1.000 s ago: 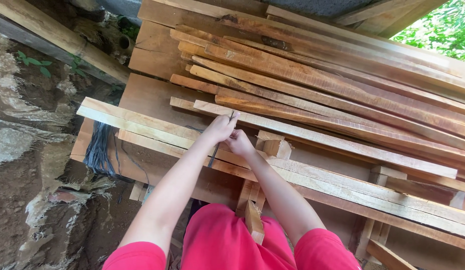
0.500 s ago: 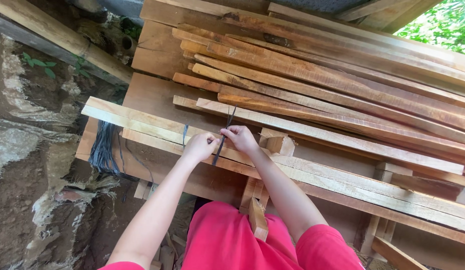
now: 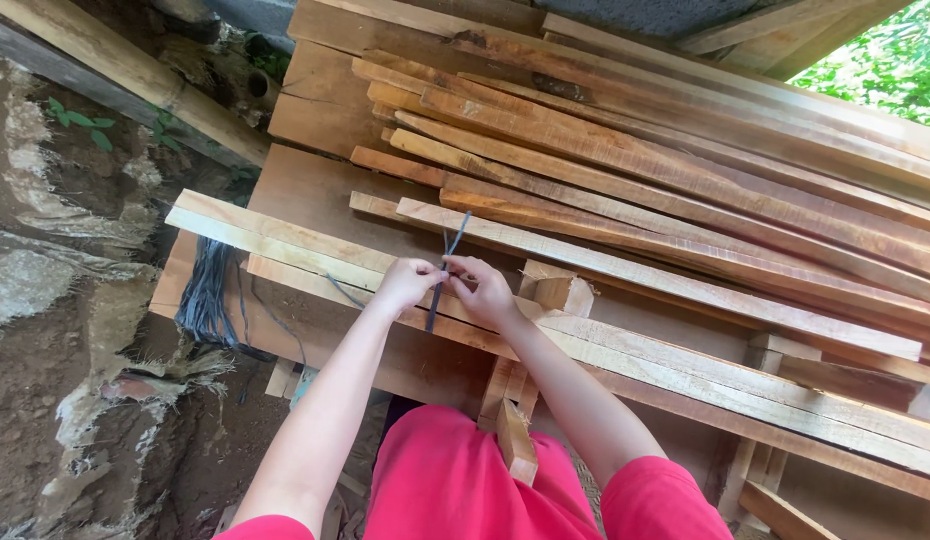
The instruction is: The person ties a bundle of wooden planks together using a black strap. They wrap the strap around the planks, pull it tight, and tie a knot to secure the bundle. The person then lifts the tied bundle and places it on a stack of other planks.
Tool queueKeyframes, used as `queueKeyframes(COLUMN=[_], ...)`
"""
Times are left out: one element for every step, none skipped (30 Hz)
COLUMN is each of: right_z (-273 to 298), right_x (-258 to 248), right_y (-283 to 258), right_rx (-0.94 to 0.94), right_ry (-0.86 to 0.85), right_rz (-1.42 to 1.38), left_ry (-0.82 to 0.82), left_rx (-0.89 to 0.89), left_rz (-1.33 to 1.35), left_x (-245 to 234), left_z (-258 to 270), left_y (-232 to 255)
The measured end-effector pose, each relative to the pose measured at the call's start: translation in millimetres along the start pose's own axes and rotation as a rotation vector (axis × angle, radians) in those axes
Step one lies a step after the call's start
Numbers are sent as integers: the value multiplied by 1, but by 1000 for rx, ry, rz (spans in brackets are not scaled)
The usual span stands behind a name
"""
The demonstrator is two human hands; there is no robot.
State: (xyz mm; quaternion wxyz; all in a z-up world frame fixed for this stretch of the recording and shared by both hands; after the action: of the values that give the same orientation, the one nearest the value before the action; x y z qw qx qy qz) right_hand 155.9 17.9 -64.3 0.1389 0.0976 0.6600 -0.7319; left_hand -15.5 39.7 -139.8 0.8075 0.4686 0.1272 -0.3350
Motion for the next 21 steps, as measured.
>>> queueKeyframes(right_z=[-1,-1,0,-1,-3,0,-2,-6,-9,-9,-9,-11,-11,-11,-11,-9,-8,-9,-8,-8,-8], right_x=[1,0,0,-2,1,4,6,14,21,19,21,22,23,24,25,24,21,17,16,8,0], right_y=[2,-4,-9,-11,-10,-8,1,13,24,20,18,16,15,14,13,16,19,21,17,14,12], right_rx=[1,-75,-151,-154,-139,-118,-114,-91,-68,-66,-45,-27,-29,-40,-51,-50,-48,-47,-48,-41,-34], right_ry=[-4,3,10,13,-33,-80,-80,-151,-222,-221,-262,-302,-299,-275,-251,-254,-238,-220,-221,-167,-112], right_rz=[-1,67,136,135,141,148,148,127,105,104,111,120,120,138,156,156,135,116,117,63,9], left_ry=[1,-51,-102,-100,-116,-137,-140,-146,-152,-154,-156,-156,-155,-158,-161,-161,-158,-153,-152,-141,-130], left_rx=[-4,18,40,42,57,68,67,95,123,122,159,199,202,201,199,196,206,218,217,210,203], left_rz=[1,-62,-124,-126,-142,-157,-157,-172,-188,-189,-188,-187,-189,-189,-189,-188,-182,-176,-174,-181,-188], left_x=[-6,-7,-8,-12,-13,-12,-12,-13,-13,-12,-11,-11,-10,-9,-9,-9,-9,-10,-10,-11,-12], left_z=[5,8,12,12,12,15,16,16,15,15,15,13,10,10,9,10,10,9,8,7,5], left_y=[10,23,37,40,44,46,46,49,53,50,50,53,51,48,45,44,44,46,44,42,40])
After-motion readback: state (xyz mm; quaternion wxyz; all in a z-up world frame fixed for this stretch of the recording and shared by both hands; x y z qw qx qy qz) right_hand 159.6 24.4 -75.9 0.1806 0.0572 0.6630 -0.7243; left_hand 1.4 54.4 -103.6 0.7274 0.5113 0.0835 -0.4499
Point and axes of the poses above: each hand's wrist, its own z-axis away from the middle knuckle, its own x-axis out of the palm, y = z × x, the point moved 10 cm from there along -z, towards the middle knuckle, and after that the axes turned 7 degrees about x, right-handed, at the moved point
